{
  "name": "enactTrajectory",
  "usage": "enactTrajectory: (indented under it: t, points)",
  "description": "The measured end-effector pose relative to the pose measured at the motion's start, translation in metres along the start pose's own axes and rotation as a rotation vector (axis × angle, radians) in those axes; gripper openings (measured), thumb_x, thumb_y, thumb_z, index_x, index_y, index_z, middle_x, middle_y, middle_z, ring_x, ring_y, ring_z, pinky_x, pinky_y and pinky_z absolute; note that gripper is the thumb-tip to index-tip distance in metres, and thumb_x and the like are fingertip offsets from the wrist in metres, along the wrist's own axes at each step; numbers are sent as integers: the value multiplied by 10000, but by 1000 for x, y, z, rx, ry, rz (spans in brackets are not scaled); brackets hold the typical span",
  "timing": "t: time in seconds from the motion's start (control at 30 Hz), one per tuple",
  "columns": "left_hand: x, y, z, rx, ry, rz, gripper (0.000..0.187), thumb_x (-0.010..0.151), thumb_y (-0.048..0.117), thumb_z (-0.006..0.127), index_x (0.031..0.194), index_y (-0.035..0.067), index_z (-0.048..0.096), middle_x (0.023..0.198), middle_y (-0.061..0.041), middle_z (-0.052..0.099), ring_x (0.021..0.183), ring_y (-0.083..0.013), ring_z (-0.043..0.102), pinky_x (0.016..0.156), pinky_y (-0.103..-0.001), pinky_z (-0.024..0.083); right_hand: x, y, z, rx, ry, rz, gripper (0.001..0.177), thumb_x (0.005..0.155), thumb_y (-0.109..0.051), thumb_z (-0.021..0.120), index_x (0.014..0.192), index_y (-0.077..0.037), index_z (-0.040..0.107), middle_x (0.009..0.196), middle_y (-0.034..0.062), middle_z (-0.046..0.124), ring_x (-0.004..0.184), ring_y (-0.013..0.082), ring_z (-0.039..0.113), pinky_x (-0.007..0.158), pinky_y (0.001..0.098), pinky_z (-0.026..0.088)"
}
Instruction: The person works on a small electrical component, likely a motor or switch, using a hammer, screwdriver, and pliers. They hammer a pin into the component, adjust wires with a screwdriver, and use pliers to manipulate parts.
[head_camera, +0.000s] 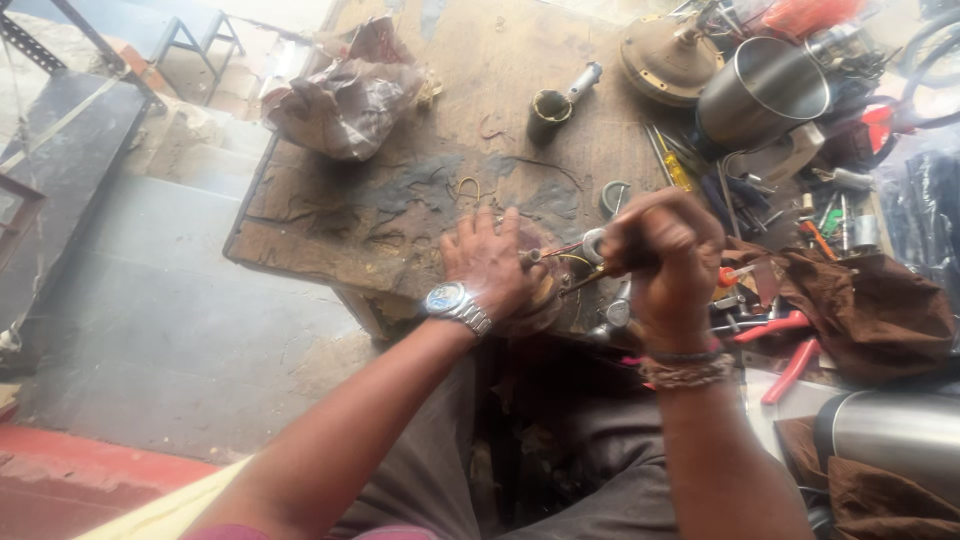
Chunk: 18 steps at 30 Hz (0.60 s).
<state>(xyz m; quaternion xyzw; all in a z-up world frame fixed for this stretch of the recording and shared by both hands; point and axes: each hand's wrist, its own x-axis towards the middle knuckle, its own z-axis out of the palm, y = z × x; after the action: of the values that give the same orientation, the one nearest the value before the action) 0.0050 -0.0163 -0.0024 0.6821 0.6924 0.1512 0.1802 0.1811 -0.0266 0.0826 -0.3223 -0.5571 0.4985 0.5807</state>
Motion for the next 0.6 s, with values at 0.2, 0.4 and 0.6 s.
enactTrajectory:
  t: [0.2,0.4,0.6]
  points:
    - [-2,0,-1,3,5,29,762,850,583,676,1444,138,500,1484,-228,446,1355,-402,421,1048,-591,368,27,-14,-28,163,-631,12,324,1020,-324,682,1003,-1,701,991,207,654,889,306,672,813,405,484]
    - [-3,0,0,-5,-18,24,764,856,583,658,1443,123,490,1467,-243,440,1341,-420,412,1008,-584,376,11,22,-41,410,-211,-40,323,1007,-246,669,836,26,629,502,13,420,403,73,324,430,265,305]
    - [-3,-1,0,-23,25,38,773,810,569,668,1417,115,517,1448,-232,463,1307,-414,437,963,-570,395,-2,26,-31,355,-19,-131,290,1041,-190,640,842,16,592,516,-13,372,400,56,286,405,243,268]
